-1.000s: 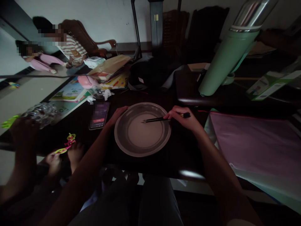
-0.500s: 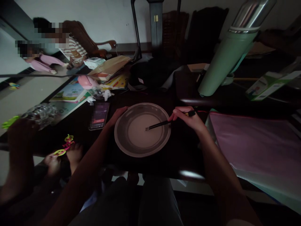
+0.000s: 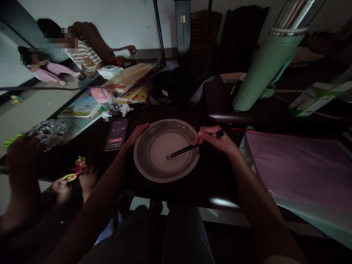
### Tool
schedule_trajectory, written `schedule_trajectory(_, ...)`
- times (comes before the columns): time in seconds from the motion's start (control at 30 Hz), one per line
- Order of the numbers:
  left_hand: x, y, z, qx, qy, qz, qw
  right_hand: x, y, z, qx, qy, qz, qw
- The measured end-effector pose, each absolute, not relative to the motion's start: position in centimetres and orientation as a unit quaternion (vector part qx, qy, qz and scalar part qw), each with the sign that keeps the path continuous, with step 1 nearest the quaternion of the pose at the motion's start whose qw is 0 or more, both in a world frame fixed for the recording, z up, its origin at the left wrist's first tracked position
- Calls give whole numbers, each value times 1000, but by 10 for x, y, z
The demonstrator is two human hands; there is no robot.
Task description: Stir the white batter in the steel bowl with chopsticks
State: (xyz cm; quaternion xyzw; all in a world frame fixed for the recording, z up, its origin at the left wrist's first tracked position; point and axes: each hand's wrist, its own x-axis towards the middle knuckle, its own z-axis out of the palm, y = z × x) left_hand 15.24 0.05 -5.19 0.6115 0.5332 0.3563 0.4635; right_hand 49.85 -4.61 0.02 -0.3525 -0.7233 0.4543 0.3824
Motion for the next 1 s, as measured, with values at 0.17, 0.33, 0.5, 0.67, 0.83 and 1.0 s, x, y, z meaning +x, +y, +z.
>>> schedule_trajectory(0.17,152,1,-53,603,535,360,470,496,-45,-1,-370,-731,411,401)
schedule_trajectory(0.33,150,3,-56,620,530,350,460,506,-45,0,-370,-698,448,418)
schedule_trajectory(0.5,152,1,-52,627,533,357,442,494,-45,-3,-351,-737,438,375)
schedule_trajectory(0.67,153,0,-50,621,532,357,451,508,-41,-1,-389,-698,401,449)
schedule_trajectory(0.83,153,-1,-51,603,532,362,472,502,-45,-1,-355,-716,465,381)
schedule_trajectory(1.0,153,0,-53,607,523,368,471,499,-45,0,-388,-717,404,415)
